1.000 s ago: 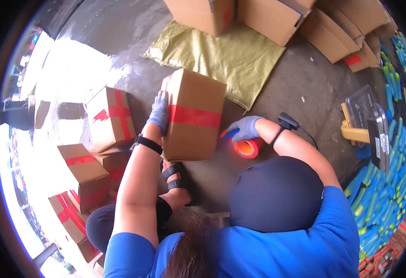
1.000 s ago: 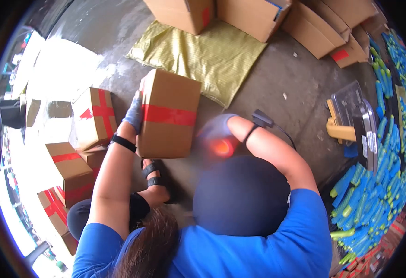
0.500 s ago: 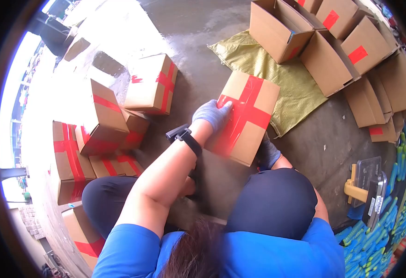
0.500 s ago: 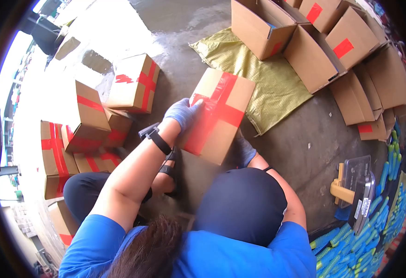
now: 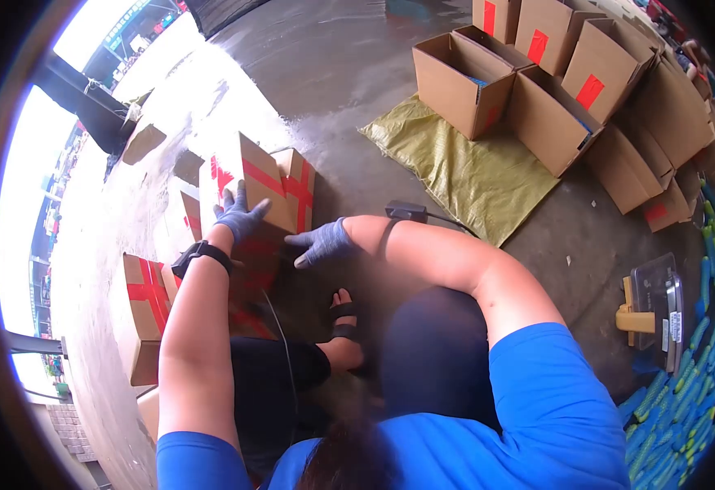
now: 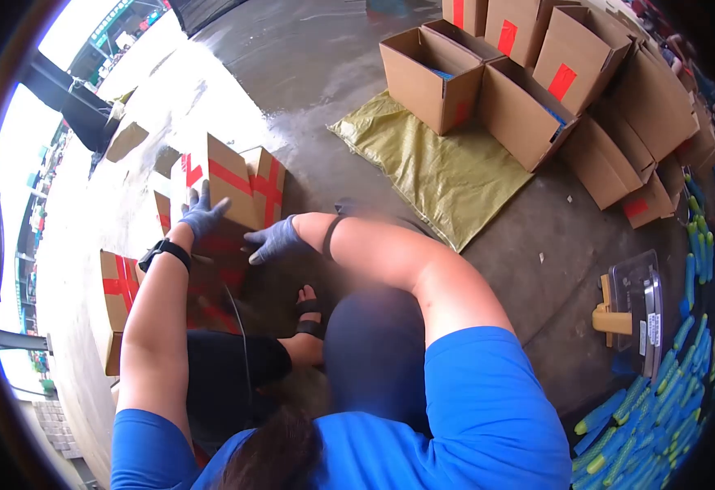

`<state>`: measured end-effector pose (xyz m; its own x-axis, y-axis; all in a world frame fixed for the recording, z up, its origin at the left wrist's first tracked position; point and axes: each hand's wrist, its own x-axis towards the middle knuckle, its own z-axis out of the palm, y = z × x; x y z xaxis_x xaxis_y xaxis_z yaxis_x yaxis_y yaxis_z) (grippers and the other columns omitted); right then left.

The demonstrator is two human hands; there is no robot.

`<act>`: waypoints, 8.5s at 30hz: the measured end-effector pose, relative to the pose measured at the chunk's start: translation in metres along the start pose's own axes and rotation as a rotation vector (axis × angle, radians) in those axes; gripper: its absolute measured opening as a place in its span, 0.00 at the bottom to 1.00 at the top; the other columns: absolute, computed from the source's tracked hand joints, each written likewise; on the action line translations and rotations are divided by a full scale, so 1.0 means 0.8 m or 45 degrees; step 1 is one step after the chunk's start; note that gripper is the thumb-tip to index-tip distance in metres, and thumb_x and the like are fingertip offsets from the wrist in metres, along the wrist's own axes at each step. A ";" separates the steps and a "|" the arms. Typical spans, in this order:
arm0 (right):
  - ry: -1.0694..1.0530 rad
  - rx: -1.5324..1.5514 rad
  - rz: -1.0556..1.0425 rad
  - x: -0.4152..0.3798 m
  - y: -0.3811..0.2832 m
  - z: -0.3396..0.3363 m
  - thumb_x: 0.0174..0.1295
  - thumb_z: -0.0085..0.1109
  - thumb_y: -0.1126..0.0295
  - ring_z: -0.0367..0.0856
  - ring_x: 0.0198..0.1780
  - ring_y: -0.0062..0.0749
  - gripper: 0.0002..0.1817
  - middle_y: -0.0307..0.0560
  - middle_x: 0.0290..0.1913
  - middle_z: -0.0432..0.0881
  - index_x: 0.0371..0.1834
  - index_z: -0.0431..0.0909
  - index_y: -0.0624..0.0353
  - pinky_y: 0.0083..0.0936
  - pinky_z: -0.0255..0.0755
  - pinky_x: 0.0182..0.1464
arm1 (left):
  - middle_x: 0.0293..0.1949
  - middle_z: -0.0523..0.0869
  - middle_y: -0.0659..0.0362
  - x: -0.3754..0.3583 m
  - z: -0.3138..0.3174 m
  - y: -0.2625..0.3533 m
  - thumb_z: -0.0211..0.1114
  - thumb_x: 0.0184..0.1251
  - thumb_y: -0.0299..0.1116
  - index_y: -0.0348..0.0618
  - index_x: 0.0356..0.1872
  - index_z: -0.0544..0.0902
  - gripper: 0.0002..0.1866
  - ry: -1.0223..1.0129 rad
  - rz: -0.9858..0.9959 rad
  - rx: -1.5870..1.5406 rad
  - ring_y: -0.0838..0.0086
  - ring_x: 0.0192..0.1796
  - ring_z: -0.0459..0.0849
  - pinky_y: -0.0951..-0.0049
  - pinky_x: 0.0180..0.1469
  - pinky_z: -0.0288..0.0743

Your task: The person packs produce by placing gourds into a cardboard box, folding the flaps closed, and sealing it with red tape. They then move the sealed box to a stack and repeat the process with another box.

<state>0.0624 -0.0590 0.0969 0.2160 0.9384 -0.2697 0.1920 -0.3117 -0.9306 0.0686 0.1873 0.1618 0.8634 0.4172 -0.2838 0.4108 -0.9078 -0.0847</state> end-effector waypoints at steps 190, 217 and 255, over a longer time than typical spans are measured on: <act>0.946 -1.114 0.925 -0.610 0.107 0.077 0.52 0.73 0.51 0.82 0.42 0.48 0.28 0.49 0.37 0.81 0.60 0.85 0.35 0.45 0.74 0.45 | 0.31 0.88 0.63 -0.111 0.342 0.445 0.65 0.77 0.39 0.37 0.40 0.88 0.14 -0.325 0.207 -1.675 0.80 0.31 0.77 0.74 0.39 0.74; 0.789 -1.000 1.181 -0.740 0.105 0.141 0.56 0.71 0.46 0.84 0.46 0.48 0.34 0.49 0.44 0.83 0.69 0.76 0.23 0.44 0.75 0.52 | 0.82 0.58 0.45 -0.278 0.264 0.522 0.41 0.74 0.69 0.38 0.81 0.56 0.49 0.287 1.789 -0.241 0.53 0.83 0.55 0.48 0.83 0.43; 0.278 -1.236 2.045 -0.750 0.072 0.207 0.69 0.56 0.73 0.83 0.56 0.42 0.32 0.49 0.54 0.80 0.73 0.70 0.22 0.37 0.75 0.53 | 0.83 0.56 0.54 -0.309 0.247 0.521 0.60 0.65 0.67 0.48 0.82 0.56 0.51 0.249 1.635 -0.093 0.58 0.85 0.50 0.50 0.84 0.40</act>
<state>-0.2150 -0.6152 0.1638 0.8016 -0.2979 -0.5183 0.0956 -0.7920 0.6030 -0.0315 -0.3025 0.0082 0.6746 -0.7379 0.0209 -0.7265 -0.6587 0.1955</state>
